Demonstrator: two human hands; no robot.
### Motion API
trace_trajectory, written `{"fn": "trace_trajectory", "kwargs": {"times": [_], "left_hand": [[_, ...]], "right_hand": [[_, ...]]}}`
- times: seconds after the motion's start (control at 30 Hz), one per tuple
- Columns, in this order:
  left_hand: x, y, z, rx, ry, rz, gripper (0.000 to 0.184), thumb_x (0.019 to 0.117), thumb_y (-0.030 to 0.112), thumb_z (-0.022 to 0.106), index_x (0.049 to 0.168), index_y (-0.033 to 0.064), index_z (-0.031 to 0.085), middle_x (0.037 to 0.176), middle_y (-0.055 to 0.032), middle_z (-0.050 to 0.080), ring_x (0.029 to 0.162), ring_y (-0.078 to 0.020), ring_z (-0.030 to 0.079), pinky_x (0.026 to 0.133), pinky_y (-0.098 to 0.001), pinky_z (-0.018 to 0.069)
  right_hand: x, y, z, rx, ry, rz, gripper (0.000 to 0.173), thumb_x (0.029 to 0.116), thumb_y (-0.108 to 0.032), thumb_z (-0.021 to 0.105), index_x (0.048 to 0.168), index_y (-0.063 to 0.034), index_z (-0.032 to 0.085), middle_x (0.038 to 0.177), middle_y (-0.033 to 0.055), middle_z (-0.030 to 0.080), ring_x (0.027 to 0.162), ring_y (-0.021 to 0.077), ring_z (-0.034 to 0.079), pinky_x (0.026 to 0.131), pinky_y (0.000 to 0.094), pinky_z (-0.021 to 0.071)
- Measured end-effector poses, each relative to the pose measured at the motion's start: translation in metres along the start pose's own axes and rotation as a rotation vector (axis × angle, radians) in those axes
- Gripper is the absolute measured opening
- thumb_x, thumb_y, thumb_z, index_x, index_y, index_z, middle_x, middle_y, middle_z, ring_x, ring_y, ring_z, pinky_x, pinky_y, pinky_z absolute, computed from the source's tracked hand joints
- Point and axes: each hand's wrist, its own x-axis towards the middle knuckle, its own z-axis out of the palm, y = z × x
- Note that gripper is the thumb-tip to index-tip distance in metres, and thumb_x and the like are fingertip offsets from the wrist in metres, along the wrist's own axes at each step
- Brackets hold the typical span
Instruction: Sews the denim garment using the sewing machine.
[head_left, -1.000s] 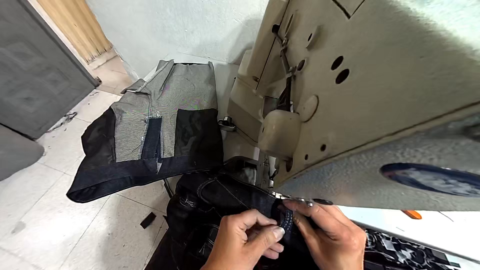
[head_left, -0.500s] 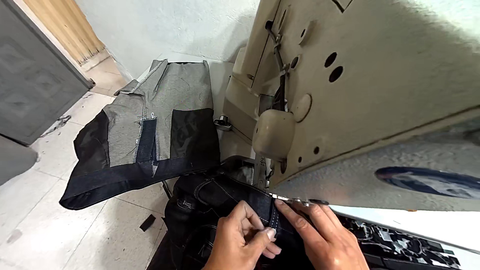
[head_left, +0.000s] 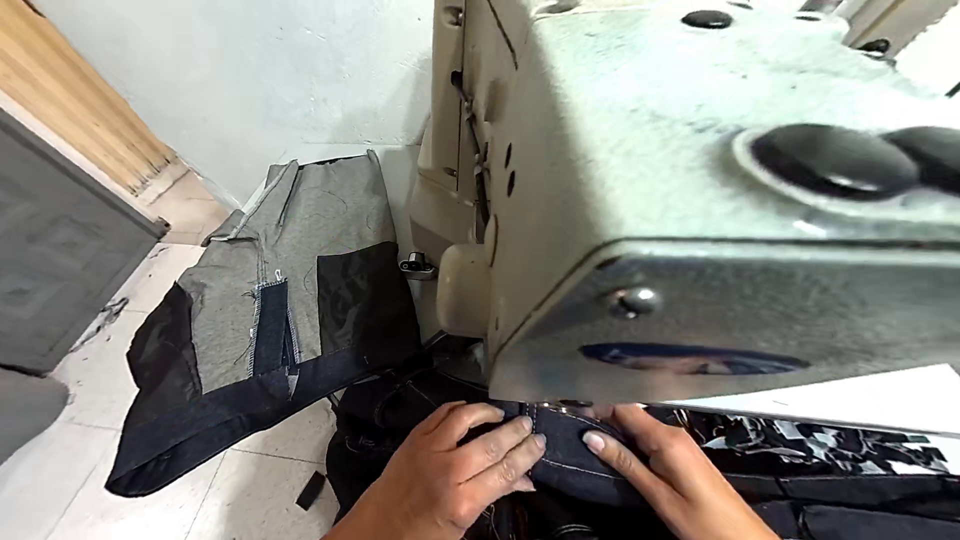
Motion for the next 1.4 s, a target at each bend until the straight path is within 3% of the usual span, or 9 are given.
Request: {"fn": "trace_trajectory", "kwargs": {"times": [0.07,0.17,0.3,0.53,0.77,1.03,1.3,1.4], "left_hand": [[0.002,0.005,0.001,0.044,0.011,-0.026,0.029,0.1046,0.036,0.057,0.124,0.0197,0.07,0.124,0.0031,0.071,0.117,-0.0158,0.061,0.101,-0.026,0.0465],[0.005,0.015,0.005,0.081,0.051,-0.098,0.028,0.1036,0.037,0.059,0.121,0.019,0.072,0.121,0.0028,0.072,0.113,-0.0148,0.063,0.099,-0.0244,0.0471],[0.005,0.024,0.007,0.049,0.082,-0.183,0.027,0.1021,0.035,0.062,0.119,0.0188,0.074,0.121,0.0033,0.073,0.117,-0.0142,0.062,0.102,-0.0245,0.0453],[0.008,0.024,0.007,0.079,0.061,-0.19,0.027,0.1026,0.036,0.061,0.118,0.0193,0.075,0.119,0.0038,0.074,0.119,-0.0138,0.063,0.103,-0.0254,0.0469],[0.009,0.022,0.003,0.023,0.039,-0.193,0.026,0.1028,0.034,0.061,0.119,0.0206,0.075,0.122,0.0055,0.073,0.121,-0.0133,0.061,0.104,-0.0253,0.0444],[0.0,0.003,-0.007,-0.239,-0.026,-0.162,0.03,0.1043,0.031,0.058,0.125,0.0163,0.072,0.13,0.0024,0.071,0.13,-0.0124,0.057,0.112,-0.0256,0.0403],[-0.003,0.006,-0.006,-0.215,-0.042,-0.192,0.031,0.1071,0.031,0.052,0.127,0.0173,0.071,0.132,0.0035,0.069,0.133,-0.0124,0.054,0.112,-0.027,0.0387],[-0.002,0.008,-0.004,-0.205,-0.035,-0.195,0.03,0.1073,0.031,0.051,0.127,0.0182,0.071,0.132,0.0044,0.069,0.132,-0.0117,0.054,0.112,-0.0276,0.0385]], "right_hand": [[0.008,0.006,0.01,-0.021,0.133,-0.019,0.041,0.105,-0.044,0.05,0.097,-0.0091,0.07,0.076,0.0004,0.069,0.07,0.0009,0.064,0.063,0.0206,0.0516],[0.026,0.008,0.005,-0.05,0.177,-0.082,0.041,0.1036,-0.046,0.05,0.09,-0.0146,0.072,0.075,-0.0056,0.068,0.074,-0.0066,0.062,0.067,0.0147,0.0497],[0.023,0.009,0.003,-0.072,0.178,-0.084,0.042,0.1039,-0.047,0.049,0.09,-0.0137,0.072,0.074,-0.0029,0.069,0.073,-0.0055,0.063,0.065,0.0151,0.0494],[0.019,0.008,0.01,-0.052,0.272,-0.05,0.04,0.1025,-0.048,0.052,0.088,-0.0159,0.073,0.074,-0.0084,0.068,0.073,-0.0118,0.06,0.066,0.0096,0.0471],[0.016,0.012,0.01,-0.044,0.251,-0.05,0.042,0.1026,-0.048,0.052,0.09,-0.015,0.073,0.076,-0.0066,0.07,0.074,-0.0108,0.062,0.066,0.0104,0.0483],[0.014,0.013,0.007,-0.037,0.234,-0.039,0.042,0.1015,-0.052,0.053,0.088,-0.0175,0.073,0.074,-0.0088,0.068,0.073,-0.0108,0.061,0.065,0.0114,0.0479],[0.012,0.013,0.005,-0.051,0.244,-0.029,0.04,0.1008,-0.051,0.054,0.088,-0.0178,0.072,0.074,-0.0091,0.068,0.072,-0.0098,0.06,0.064,0.0117,0.048],[0.006,0.018,0.004,-0.04,0.245,-0.024,0.041,0.1012,-0.051,0.054,0.091,-0.0162,0.074,0.08,-0.0071,0.07,0.076,-0.0071,0.063,0.068,0.0146,0.0513]]}}
